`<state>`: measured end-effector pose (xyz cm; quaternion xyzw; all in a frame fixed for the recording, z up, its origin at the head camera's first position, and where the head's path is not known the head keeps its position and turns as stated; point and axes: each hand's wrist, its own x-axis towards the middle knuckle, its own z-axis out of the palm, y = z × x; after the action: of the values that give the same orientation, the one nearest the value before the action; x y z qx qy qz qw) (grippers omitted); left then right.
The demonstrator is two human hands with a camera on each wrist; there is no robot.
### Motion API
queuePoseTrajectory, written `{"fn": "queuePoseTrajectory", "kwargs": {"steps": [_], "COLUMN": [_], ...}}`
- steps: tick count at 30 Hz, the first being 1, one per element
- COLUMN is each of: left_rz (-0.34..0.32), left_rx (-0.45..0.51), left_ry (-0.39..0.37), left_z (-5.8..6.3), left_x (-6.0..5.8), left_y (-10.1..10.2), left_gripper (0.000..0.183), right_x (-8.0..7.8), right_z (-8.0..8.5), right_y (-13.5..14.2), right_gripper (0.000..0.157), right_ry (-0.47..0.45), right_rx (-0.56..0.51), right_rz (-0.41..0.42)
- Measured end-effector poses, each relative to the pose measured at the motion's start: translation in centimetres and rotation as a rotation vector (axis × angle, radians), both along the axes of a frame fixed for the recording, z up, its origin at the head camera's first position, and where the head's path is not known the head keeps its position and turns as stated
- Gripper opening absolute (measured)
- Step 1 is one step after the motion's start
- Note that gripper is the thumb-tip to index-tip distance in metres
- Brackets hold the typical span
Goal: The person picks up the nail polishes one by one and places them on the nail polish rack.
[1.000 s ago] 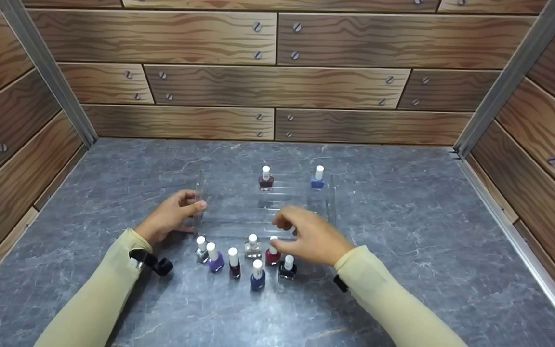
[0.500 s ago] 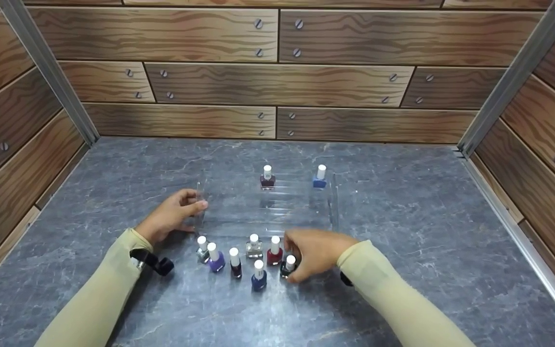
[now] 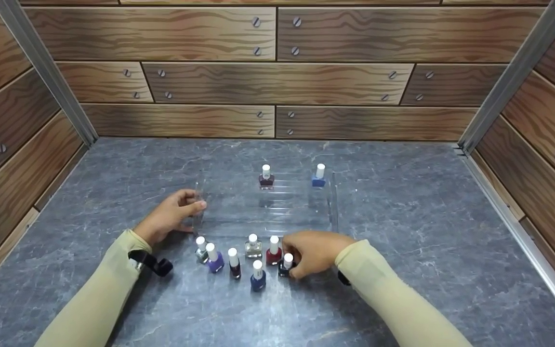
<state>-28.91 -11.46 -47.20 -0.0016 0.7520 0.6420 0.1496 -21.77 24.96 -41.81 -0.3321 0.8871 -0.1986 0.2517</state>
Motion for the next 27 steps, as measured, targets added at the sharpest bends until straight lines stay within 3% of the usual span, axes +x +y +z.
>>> {"fn": "queuePoseTrajectory", "kwargs": {"steps": [9,13,18,27], "left_rz": [0.006,0.002,0.0,-0.002], "left_rx": [0.007,0.017,0.019,0.011], "left_ry": [0.015,0.023,0.027,0.034], "left_z": [0.0,0.0,0.0,0.0], "left_x": [0.2,0.2,0.2,0.1], "left_y": [-0.1,-0.1,-0.1,0.0], "left_gripper": [0.064,0.065,0.065,0.065], "right_x": [-0.5,-0.7,-1.2,-2.6], "right_z": [-0.2,0.2,0.7,2.0], "right_y": [0.5,1.0,1.6,2.7], "right_gripper": [0.026,0.024,0.02,0.016], "right_ry": [0.047,0.026,-0.021,-0.017], "right_rx": [-0.037,-0.071,-0.148,-0.294], "right_rz": [0.047,0.046,0.011,-0.094]}}
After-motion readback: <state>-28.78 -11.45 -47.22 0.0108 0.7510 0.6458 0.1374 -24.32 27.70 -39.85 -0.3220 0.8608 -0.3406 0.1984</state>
